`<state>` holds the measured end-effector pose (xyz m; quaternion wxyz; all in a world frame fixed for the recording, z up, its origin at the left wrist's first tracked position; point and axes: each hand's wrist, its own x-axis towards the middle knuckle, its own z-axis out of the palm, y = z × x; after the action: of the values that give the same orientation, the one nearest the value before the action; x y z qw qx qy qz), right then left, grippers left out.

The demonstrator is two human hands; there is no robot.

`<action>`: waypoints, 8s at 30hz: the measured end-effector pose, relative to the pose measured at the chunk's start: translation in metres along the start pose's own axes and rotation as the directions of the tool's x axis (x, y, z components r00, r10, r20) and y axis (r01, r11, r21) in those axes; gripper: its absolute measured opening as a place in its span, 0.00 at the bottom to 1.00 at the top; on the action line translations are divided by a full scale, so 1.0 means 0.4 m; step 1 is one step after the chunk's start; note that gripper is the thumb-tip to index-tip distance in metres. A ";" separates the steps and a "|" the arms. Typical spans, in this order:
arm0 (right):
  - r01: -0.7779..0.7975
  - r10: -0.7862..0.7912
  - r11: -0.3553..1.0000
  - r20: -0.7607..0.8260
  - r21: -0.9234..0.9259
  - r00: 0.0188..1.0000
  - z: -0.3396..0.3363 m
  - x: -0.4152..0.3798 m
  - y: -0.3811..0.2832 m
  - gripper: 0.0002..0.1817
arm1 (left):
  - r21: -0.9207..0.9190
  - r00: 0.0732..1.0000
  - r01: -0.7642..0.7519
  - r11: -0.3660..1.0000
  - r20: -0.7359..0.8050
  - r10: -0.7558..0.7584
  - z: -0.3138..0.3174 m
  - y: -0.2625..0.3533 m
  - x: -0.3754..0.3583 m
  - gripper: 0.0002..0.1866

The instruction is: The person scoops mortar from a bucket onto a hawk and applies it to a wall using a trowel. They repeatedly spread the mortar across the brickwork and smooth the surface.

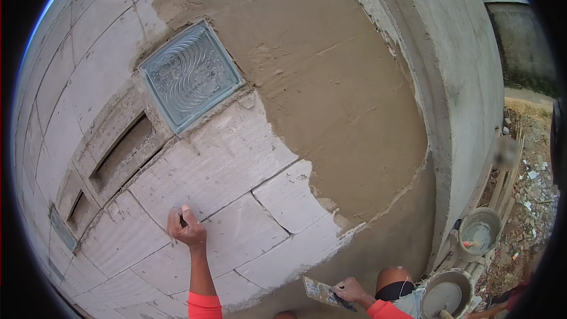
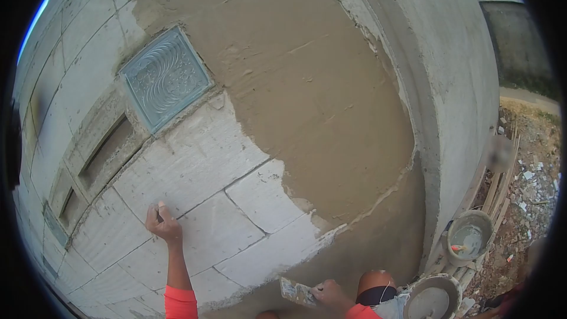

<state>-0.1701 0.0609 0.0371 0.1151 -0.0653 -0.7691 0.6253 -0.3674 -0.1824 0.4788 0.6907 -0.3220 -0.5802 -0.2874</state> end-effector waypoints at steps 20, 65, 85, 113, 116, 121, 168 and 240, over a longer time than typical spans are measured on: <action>0.150 -0.031 0.954 -0.412 0.259 0.911 0.008 -0.081 -0.017 0.12 | 0.654 -0.661 0.749 0.109 0.749 0.050 -0.440 0.534 -0.683 0.24; -0.576 0.326 0.636 -0.498 -0.514 0.803 -0.502 -0.781 0.073 0.19 | 0.531 -0.502 0.757 -0.381 0.846 0.182 -0.118 0.620 -1.014 0.19; -0.919 0.528 0.393 -0.809 -0.039 0.260 -0.290 -0.818 -0.137 0.21 | 0.765 -0.325 0.309 -0.565 0.644 0.693 -0.171 0.957 -1.266 0.29; -0.072 0.683 0.558 -0.409 0.826 0.606 -0.348 -0.930 -0.095 0.28 | 0.840 -0.031 0.301 -0.451 0.481 0.876 -0.233 1.133 -1.334 0.24; -0.114 0.715 0.424 -0.254 0.899 0.652 -0.336 -0.965 -0.077 0.30 | 0.897 -0.149 0.004 -0.442 0.438 0.887 -0.235 1.138 -1.298 0.23; -0.508 0.712 0.688 -0.618 0.518 0.333 -0.295 -1.077 -0.185 0.22 | 0.903 -0.429 -0.081 -0.421 0.350 0.833 -0.215 1.155 -1.222 0.22; -0.730 0.571 -0.014 -0.605 -0.683 0.555 -0.435 -0.723 -0.041 0.14 | 0.610 -0.370 0.631 -0.479 0.779 0.506 -0.063 0.884 -1.026 0.27; -0.765 0.511 0.453 -0.569 -0.459 0.644 -0.407 -0.598 -0.022 0.23 | 0.585 -0.530 0.761 -0.279 0.809 0.253 0.032 0.609 -1.136 0.25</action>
<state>0.1031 0.1547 0.0541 -0.0297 -0.5009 -0.8187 0.2792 -0.2609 -0.0091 0.0050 -0.5322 -0.1473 -0.5900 -0.5890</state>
